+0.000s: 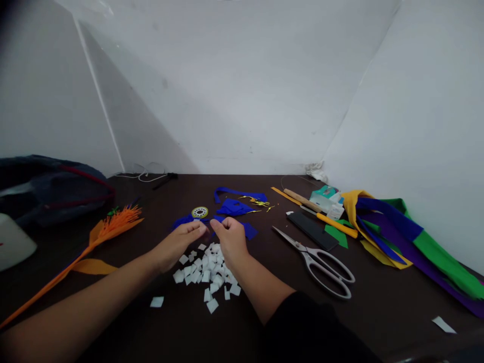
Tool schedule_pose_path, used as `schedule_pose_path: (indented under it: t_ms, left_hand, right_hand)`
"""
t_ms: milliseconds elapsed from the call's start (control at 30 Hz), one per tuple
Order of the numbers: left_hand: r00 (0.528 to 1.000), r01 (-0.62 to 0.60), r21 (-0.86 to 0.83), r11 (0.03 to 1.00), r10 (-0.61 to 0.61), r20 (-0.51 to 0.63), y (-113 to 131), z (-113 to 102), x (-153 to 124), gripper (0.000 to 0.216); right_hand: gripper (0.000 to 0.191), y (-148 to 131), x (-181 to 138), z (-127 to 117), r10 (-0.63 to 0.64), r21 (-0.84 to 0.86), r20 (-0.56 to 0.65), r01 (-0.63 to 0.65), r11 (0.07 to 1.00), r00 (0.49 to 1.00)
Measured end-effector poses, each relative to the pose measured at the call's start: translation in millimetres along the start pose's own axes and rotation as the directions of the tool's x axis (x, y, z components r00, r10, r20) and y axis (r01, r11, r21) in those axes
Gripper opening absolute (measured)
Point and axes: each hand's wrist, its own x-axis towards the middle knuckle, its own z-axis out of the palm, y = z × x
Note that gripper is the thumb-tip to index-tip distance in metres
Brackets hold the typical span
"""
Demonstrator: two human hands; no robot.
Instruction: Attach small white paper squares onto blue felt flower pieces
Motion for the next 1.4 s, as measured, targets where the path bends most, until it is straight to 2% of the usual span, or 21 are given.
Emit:
schedule_pose_path:
  t_ms: [100, 167, 433, 500, 600, 700, 867, 933, 1033, 1100, 1200, 1300, 1400]
  left_hand:
    - [0.988, 0.065, -0.185, 0.981, -0.037, 0.15, -0.5, 3.8, -1.1, 0.038]
    - [0.981, 0.077, -0.24, 0.968, -0.031, 0.192, 0.4, 7.0, -2.7, 0.042]
    - [0.985, 0.103, -0.3, 0.948, -0.057, 0.16, -0.2, 8.6, -4.1, 0.033]
    - [0.991, 0.084, -0.317, 0.945, -0.046, 0.125, -2.2, 8.3, -3.6, 0.028]
    - [0.998, 0.042, -0.317, 0.948, -0.026, 0.054, -4.4, 8.3, -2.5, 0.018]
    - [1.0, 0.025, -0.273, 0.962, -0.023, 0.012, -5.6, 8.0, -1.3, 0.014]
    - [0.999, 0.019, -0.119, 0.993, -0.024, -0.041, -5.7, 5.9, 0.0, 0.023]
    - [0.999, 0.035, -0.121, 0.992, -0.039, -0.031, -4.8, 4.8, 0.0, 0.024]
    - [0.998, 0.062, -0.253, 0.965, -0.051, 0.047, -2.9, 3.9, -0.5, 0.022]
    - [0.993, 0.083, -0.337, 0.938, -0.05, 0.106, -1.9, 4.2, -1.0, 0.028]
    - [0.987, 0.09, -0.391, 0.916, -0.03, 0.159, -1.0, 5.9, -1.6, 0.031]
    - [0.984, 0.094, -0.407, 0.908, -0.024, 0.174, -0.9, 7.5, -2.0, 0.03]
    - [0.991, 0.089, -0.389, 0.917, -0.041, 0.13, -2.2, 7.4, -2.1, 0.026]
  right_hand:
    - [0.033, -1.6, -3.0, 2.8, 0.067, 0.089, 0.101, -0.076, 0.993, 0.993]
    - [0.032, -1.8, -4.8, 4.7, 0.108, 0.141, 0.161, -0.131, 0.981, 0.981]
    - [0.032, -2.3, -7.6, 7.2, 0.092, 0.157, 0.166, -0.119, 0.98, 0.982]
    - [0.03, -1.9, -7.9, 6.8, 0.074, 0.153, 0.176, -0.102, 0.983, 0.982]
    - [0.026, -0.5, -7.5, 5.5, 0.012, 0.106, 0.126, -0.025, 0.994, 0.992]
    - [0.025, 0.9, -6.4, 4.4, -0.03, 0.043, 0.089, 0.026, 0.999, 0.996]
    - [0.027, 1.1, -4.4, 3.3, -0.017, 0.061, 0.082, 0.012, 0.998, 0.996]
    - [0.028, 0.2, -4.0, 2.6, -0.003, 0.087, 0.077, -0.003, 0.996, 0.997]
    - [0.027, -2.6, -3.9, 2.0, 0.039, 0.139, 0.089, -0.051, 0.989, 0.995]
    - [0.027, -4.8, -4.3, 2.6, 0.073, 0.188, 0.116, -0.094, 0.978, 0.991]
    - [0.028, -6.3, -5.2, 4.8, 0.097, 0.253, 0.149, -0.133, 0.958, 0.984]
    - [0.029, -4.6, -6.1, 6.8, 0.111, 0.279, 0.165, -0.154, 0.948, 0.98]
    - [0.027, -2.3, -6.5, 7.2, 0.089, 0.223, 0.15, -0.121, 0.967, 0.985]
